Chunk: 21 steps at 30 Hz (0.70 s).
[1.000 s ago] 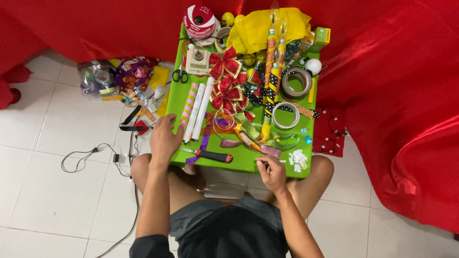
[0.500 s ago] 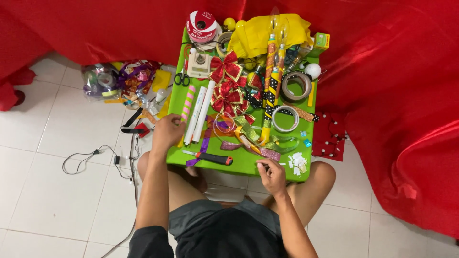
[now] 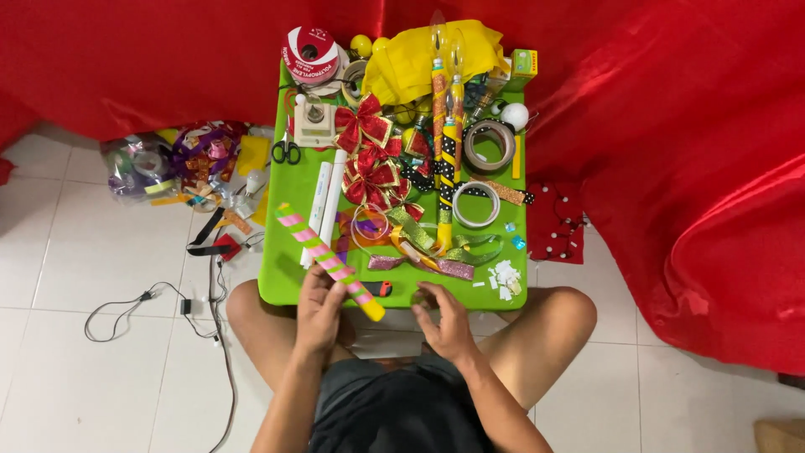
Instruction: Decorating a cylindrical tube by wrapping it with colorful ribbons and securing them with tape, then trimming the excess with a utility knife.
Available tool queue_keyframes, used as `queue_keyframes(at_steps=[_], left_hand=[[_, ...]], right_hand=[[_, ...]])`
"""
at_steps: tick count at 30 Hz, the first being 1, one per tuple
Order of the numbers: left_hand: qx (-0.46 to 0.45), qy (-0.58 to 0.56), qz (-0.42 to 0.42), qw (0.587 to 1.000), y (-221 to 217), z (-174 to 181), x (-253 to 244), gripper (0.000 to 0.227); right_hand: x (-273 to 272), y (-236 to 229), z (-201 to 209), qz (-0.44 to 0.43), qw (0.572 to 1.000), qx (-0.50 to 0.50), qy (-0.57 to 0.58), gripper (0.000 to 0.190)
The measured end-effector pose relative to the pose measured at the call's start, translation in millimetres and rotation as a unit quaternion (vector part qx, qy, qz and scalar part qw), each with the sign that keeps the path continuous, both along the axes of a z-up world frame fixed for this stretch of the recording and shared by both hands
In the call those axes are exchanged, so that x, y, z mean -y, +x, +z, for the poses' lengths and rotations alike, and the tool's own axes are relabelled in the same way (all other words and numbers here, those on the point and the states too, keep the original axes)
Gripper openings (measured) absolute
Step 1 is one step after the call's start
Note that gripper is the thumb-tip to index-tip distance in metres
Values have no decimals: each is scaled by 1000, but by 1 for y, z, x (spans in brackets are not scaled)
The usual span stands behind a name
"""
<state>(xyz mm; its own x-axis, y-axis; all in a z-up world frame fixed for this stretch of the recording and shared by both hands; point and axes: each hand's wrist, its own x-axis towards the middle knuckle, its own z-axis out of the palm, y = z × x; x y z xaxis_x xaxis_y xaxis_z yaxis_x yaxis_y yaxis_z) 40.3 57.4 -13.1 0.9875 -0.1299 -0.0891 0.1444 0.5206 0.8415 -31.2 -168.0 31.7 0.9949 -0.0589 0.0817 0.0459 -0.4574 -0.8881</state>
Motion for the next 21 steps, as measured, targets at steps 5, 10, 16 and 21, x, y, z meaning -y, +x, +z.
queue_keyframes(at_steps=[5, 10, 16, 21], left_hand=[[-16, -39, 8, 999, -28, -21, 36, 33], [-34, -59, 9, 998, -42, -21, 49, 28], [-27, -33, -30, 999, -43, -13, 44, 27], [4, 15, -45, 999, -53, -29, 41, 41]], right_hand=[[-13, -17, -50, 27, 937, -104, 334, 62], [-19, -24, -57, 0, 881, -135, 453, 62], [-16, -31, -67, -56, 903, -119, 410, 41], [-8, -43, -80, -42, 942, -88, 321, 36]])
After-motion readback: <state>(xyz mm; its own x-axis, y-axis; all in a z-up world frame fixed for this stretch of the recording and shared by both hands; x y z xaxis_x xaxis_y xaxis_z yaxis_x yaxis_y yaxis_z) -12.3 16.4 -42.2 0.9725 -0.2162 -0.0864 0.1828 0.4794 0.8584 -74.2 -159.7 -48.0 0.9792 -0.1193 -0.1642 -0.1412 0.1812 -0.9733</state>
